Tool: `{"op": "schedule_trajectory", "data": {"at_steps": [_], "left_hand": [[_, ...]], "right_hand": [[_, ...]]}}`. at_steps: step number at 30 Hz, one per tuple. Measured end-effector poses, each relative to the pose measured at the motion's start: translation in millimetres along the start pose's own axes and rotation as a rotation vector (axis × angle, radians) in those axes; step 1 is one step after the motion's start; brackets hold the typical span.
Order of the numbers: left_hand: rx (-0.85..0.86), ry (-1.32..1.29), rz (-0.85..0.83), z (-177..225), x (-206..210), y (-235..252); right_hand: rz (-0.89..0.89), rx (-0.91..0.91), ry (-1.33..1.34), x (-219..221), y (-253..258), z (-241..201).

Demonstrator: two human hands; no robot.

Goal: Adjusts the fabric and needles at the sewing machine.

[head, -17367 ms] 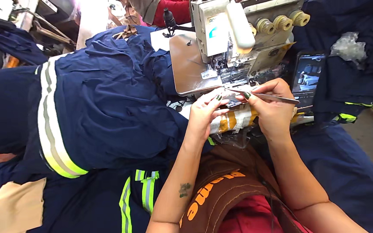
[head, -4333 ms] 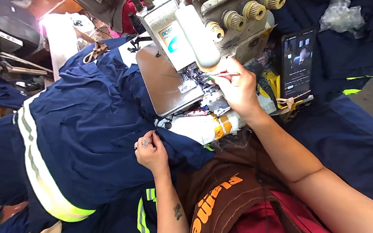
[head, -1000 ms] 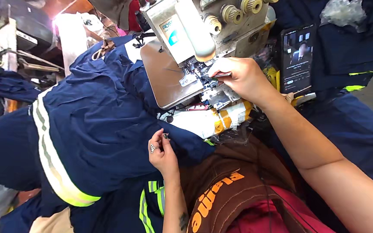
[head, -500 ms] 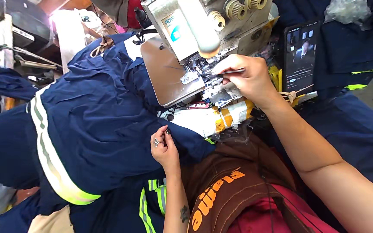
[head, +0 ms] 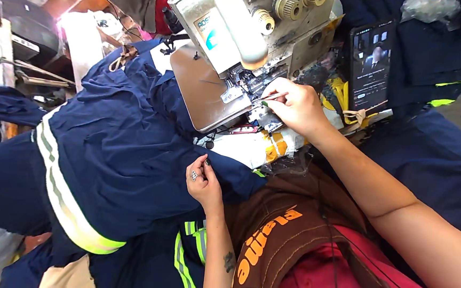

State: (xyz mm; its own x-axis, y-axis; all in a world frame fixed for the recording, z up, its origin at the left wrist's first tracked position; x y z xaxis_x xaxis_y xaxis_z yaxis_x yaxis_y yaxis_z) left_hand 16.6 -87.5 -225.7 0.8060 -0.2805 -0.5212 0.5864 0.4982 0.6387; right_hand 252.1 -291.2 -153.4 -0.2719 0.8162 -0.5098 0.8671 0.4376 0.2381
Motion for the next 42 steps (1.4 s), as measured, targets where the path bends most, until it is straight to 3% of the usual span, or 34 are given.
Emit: {"op": "schedule_trajectory", "data": {"at_steps": [14,19,25,28,31,36,42], "left_hand": [[0.020,0.043,-0.001,-0.7,0.7,-1.1],[0.014,0.059,-0.020,2.2,-1.1,1.4],[0.347,0.159,-0.257,51.0,29.7,25.3],[0.497,0.109,-0.428,70.0,64.8,31.5],[0.527,0.143,-0.496,72.2,81.7,32.4],[0.403,0.218,-0.475,46.9,63.4,30.1],[0.313,0.216,-0.268,32.2,50.5,24.2]], "right_hand": [[0.013,0.058,-0.030,-4.4,-2.8,2.8],[0.023,0.091,0.164,-11.5,-4.6,4.0],[-0.040,0.148,0.307,-28.4,-17.7,-6.9],[-0.110,0.138,0.189,-18.1,-21.2,-7.2],[-0.195,0.117,0.025,-8.5,-22.5,-7.5],[-0.146,0.058,0.005,-15.3,-19.7,-7.5],[-0.151,-0.084,0.056,-11.7,-22.7,-8.8]]}}
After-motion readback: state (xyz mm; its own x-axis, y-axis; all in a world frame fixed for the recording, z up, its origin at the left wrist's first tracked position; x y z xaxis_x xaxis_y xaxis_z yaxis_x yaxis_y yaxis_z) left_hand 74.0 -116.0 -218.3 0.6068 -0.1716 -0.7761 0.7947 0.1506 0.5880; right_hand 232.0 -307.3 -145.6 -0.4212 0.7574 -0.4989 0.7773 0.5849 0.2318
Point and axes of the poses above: each hand's wrist, its own y-axis towards the middle knuckle, its own x-axis out of the palm, z = x × y, the point moved 6 cm from there along y, towards the middle knuckle, and after that the axes turned 11 degrees about x, right-handed, at the moved point
